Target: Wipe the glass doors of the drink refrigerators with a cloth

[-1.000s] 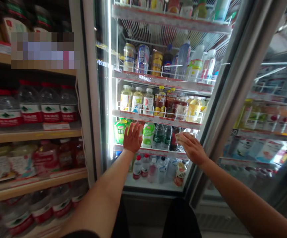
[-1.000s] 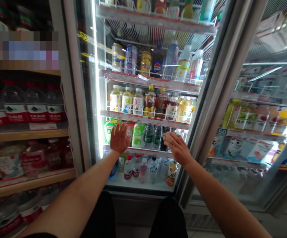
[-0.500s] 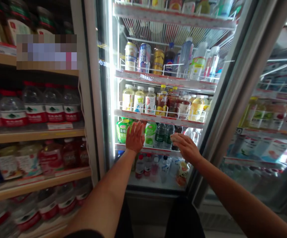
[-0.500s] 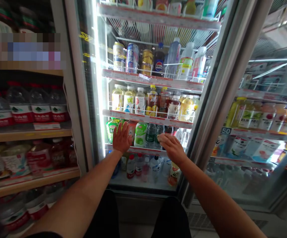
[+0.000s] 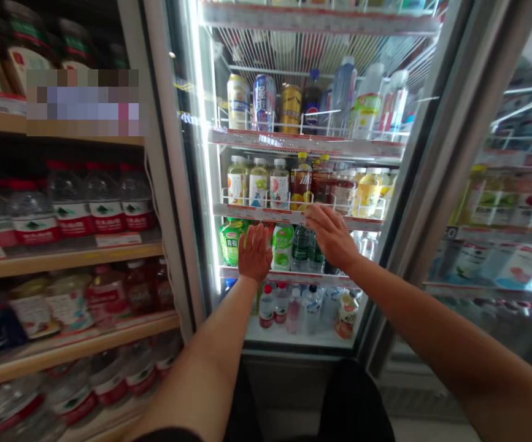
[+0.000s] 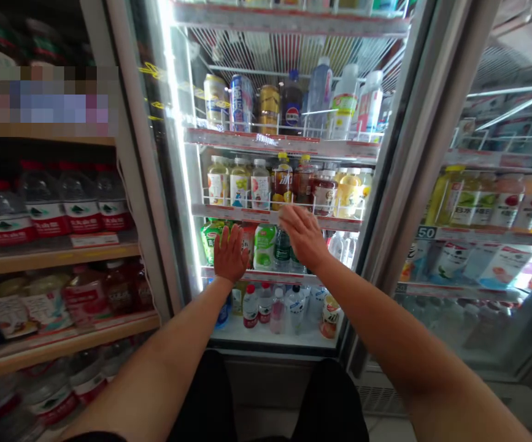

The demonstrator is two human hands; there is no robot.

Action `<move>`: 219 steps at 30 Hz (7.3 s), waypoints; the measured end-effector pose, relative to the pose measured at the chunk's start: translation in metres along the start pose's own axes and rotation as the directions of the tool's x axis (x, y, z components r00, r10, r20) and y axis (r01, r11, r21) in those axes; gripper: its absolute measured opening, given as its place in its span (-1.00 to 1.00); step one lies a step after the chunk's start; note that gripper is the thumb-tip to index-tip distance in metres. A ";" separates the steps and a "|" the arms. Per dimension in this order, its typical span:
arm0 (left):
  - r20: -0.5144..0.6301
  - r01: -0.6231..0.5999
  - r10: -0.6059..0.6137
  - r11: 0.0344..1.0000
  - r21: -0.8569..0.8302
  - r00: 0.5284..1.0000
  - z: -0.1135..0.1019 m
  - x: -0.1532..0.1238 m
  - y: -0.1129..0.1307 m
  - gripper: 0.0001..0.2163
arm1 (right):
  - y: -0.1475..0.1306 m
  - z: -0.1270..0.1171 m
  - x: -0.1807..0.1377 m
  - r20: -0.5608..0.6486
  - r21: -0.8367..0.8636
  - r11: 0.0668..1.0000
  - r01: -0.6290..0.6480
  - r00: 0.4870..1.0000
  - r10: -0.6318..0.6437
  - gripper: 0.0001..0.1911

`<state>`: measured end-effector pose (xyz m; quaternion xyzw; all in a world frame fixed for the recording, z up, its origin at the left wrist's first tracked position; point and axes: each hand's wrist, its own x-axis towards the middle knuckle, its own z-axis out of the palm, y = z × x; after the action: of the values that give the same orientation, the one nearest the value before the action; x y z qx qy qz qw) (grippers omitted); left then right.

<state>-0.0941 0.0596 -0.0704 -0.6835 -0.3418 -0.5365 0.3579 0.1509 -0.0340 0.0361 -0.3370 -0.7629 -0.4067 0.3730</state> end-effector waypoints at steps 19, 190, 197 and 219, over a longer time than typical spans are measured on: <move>0.010 0.020 -0.020 0.999 -0.034 1.000 0.000 0.000 -0.001 -0.42 | 0.011 0.014 0.089 -0.094 0.011 0.999 -0.039 0.995 0.040 -0.43; 0.038 0.058 -0.056 0.998 -0.038 0.998 0.000 -0.002 0.001 -0.48 | -0.021 0.009 -0.018 0.065 0.077 0.994 0.081 0.994 -0.086 -0.70; -0.071 -0.016 0.014 1.000 -0.021 0.997 -0.003 0.001 0.003 -0.44 | -0.023 0.018 -0.005 0.101 0.134 0.989 0.065 0.992 -0.079 -0.68; 0.065 -0.123 0.137 0.976 -0.180 0.988 -0.027 0.012 0.072 -0.48 | 0.011 0.036 -0.055 -0.040 -0.316 0.940 -0.128 0.992 0.122 -0.26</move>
<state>-0.0439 0.0009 -0.0634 -0.7533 -0.2613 -0.5133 0.3174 0.1772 -0.0094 -0.0204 -0.4363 -0.6609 -0.5029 0.3464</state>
